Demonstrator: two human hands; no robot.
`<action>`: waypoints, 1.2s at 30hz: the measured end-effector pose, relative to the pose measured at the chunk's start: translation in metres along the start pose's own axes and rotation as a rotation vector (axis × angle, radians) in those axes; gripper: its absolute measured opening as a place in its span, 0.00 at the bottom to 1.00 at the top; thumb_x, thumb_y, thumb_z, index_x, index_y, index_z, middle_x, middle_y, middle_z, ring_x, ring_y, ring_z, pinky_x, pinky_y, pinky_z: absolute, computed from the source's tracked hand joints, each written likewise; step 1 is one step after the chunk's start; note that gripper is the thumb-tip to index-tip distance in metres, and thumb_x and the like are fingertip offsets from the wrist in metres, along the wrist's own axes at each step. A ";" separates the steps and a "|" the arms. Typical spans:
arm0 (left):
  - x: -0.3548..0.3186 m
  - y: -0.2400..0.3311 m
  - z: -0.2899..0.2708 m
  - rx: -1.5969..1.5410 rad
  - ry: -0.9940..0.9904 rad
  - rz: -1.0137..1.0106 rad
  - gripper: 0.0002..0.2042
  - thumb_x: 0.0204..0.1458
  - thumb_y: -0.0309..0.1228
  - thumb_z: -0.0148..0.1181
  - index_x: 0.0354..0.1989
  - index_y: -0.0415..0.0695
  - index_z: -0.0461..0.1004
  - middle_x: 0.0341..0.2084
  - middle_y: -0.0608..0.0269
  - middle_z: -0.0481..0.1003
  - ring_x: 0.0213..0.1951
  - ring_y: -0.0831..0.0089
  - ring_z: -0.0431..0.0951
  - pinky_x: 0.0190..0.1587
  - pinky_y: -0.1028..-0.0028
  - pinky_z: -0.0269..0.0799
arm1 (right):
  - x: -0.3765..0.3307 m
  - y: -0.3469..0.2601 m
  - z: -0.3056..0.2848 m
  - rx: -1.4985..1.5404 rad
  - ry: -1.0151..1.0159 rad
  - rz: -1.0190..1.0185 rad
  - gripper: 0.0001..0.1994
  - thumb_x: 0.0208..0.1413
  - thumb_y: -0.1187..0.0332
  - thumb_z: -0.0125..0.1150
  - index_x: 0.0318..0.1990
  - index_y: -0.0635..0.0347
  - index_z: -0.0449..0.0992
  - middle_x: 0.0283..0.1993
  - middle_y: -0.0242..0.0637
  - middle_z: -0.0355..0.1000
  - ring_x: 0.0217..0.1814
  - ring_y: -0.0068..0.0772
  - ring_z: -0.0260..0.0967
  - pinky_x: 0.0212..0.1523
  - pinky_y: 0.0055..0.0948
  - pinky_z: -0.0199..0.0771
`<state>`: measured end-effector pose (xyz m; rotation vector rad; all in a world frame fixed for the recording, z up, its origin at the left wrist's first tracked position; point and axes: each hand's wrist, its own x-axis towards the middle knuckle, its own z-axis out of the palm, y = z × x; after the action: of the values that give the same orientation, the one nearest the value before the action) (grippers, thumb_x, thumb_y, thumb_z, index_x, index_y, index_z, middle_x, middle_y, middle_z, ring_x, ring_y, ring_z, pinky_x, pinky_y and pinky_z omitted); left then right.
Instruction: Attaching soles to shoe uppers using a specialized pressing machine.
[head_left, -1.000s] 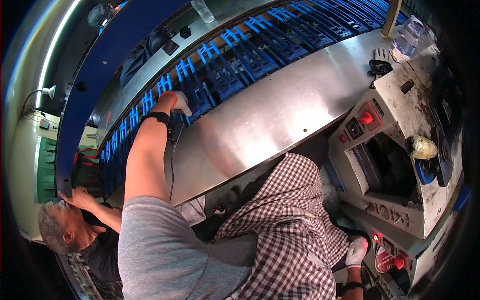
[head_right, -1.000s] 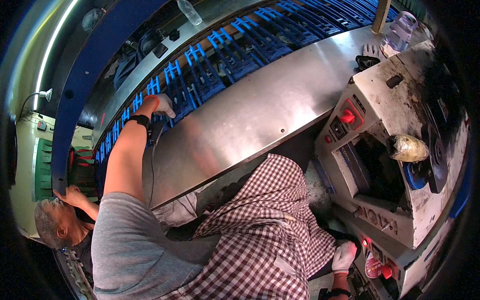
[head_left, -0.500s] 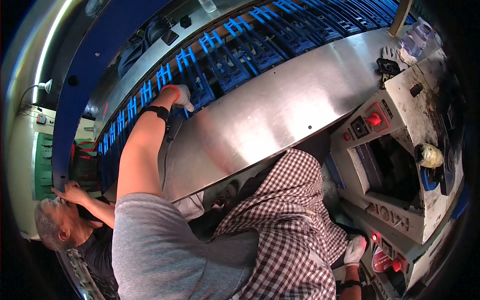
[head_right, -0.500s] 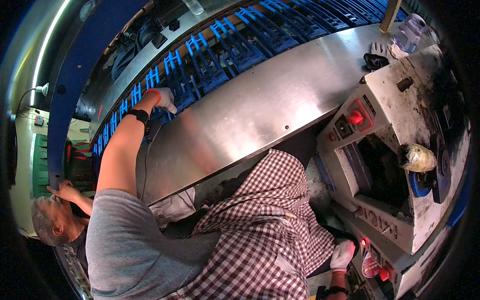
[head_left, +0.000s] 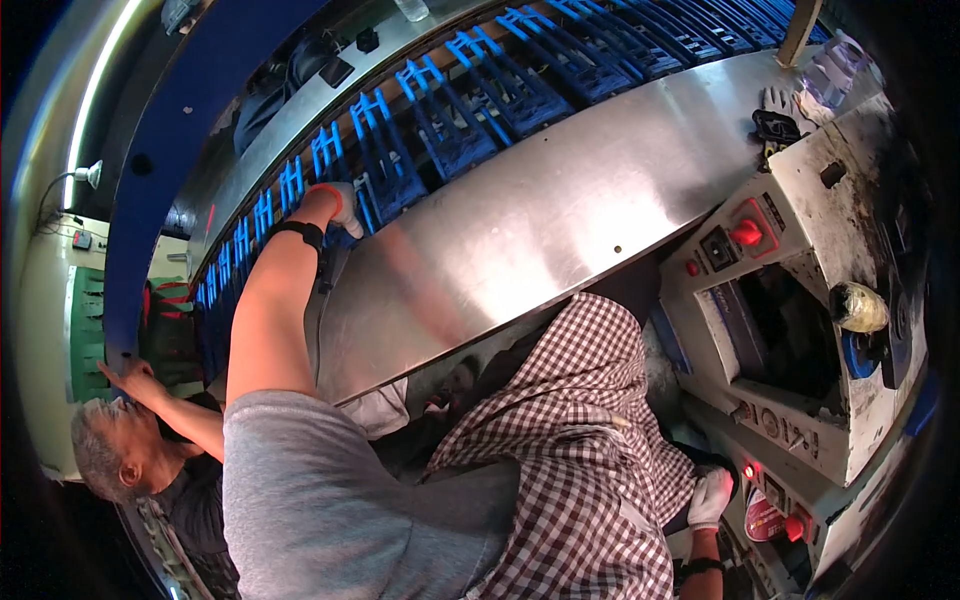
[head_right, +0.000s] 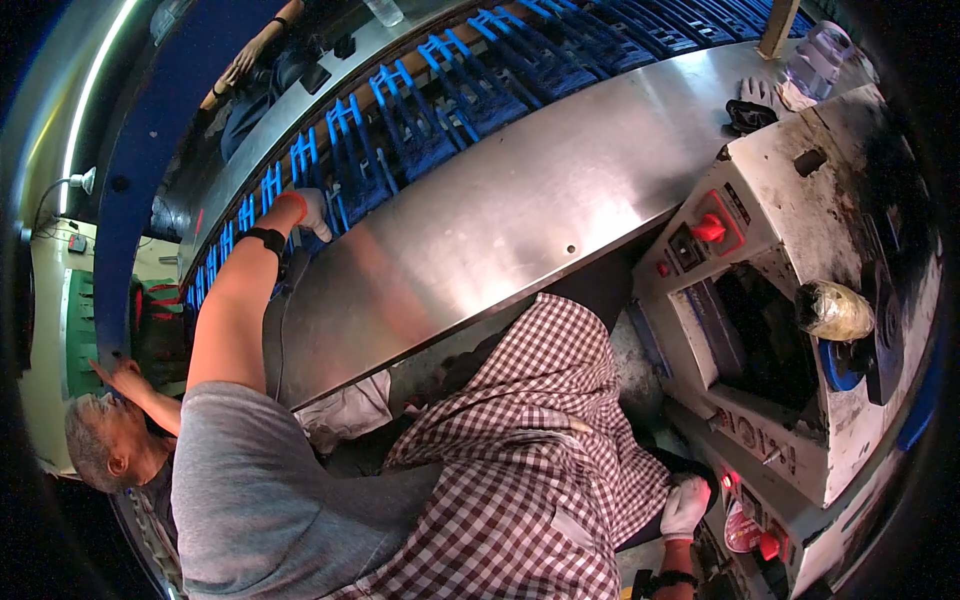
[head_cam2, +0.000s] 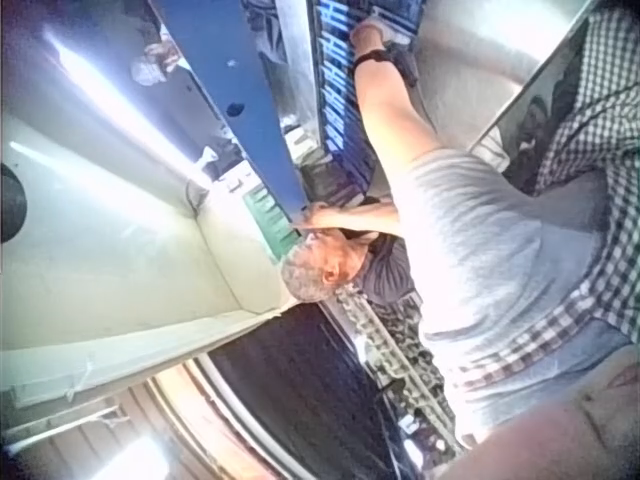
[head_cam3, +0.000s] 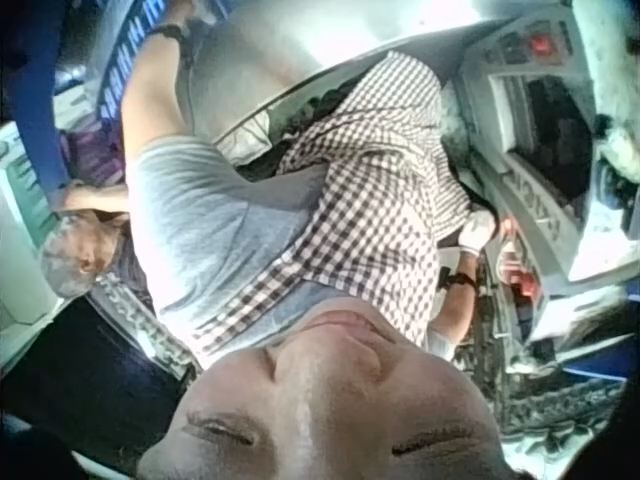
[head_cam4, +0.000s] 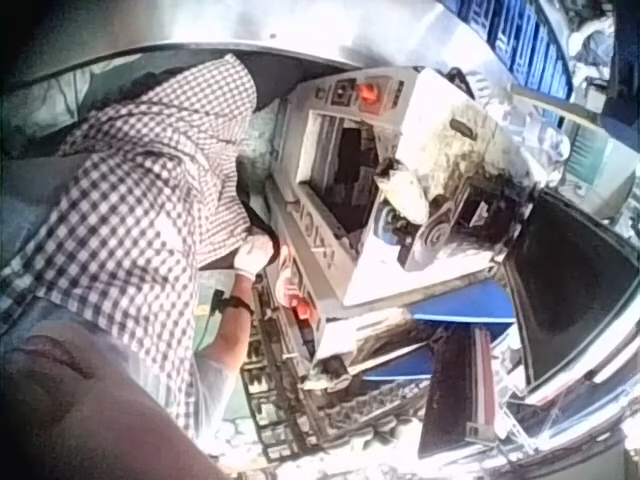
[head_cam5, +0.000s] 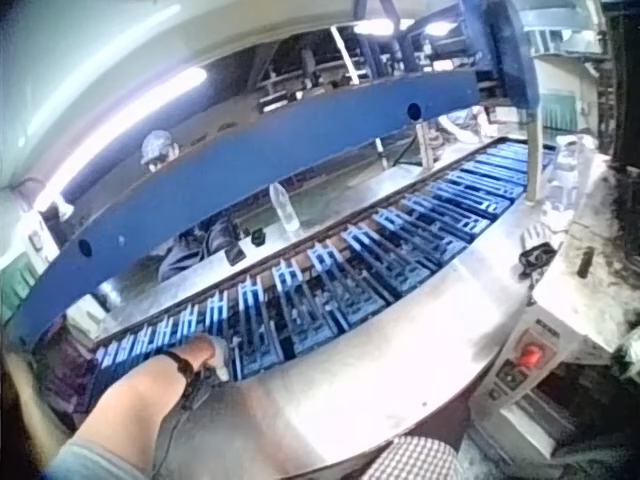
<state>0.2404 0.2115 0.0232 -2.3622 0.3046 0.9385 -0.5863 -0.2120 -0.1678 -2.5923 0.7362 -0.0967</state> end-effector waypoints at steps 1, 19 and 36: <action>0.001 0.003 -0.001 -0.003 -0.003 -0.001 0.39 0.37 0.48 0.85 0.55 0.32 0.80 0.50 0.46 0.83 0.53 0.52 0.84 0.54 0.56 0.79 | -0.001 0.001 0.001 -0.002 -0.016 0.033 0.09 0.59 0.69 0.50 0.32 0.68 0.68 0.37 0.54 0.66 0.43 0.62 0.63 0.47 0.49 0.65; -0.012 0.017 -0.011 -0.671 -0.184 0.163 0.13 0.53 0.41 0.75 0.32 0.45 0.84 0.21 0.71 0.75 0.22 0.77 0.72 0.25 0.75 0.68 | -0.007 0.008 0.009 0.030 0.104 0.002 0.09 0.59 0.69 0.52 0.32 0.67 0.68 0.36 0.52 0.67 0.43 0.60 0.64 0.46 0.49 0.65; -0.021 0.031 -0.038 -1.236 -0.025 0.416 0.25 0.64 0.57 0.59 0.44 0.44 0.84 0.32 0.69 0.80 0.33 0.78 0.77 0.36 0.78 0.70 | -0.007 0.022 0.018 0.070 0.107 0.032 0.06 0.58 0.70 0.52 0.33 0.63 0.69 0.36 0.43 0.67 0.41 0.43 0.65 0.44 0.39 0.66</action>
<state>0.2340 0.1638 0.0467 -3.4541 0.2318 1.6856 -0.5997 -0.2178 -0.1932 -2.5236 0.7978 -0.2484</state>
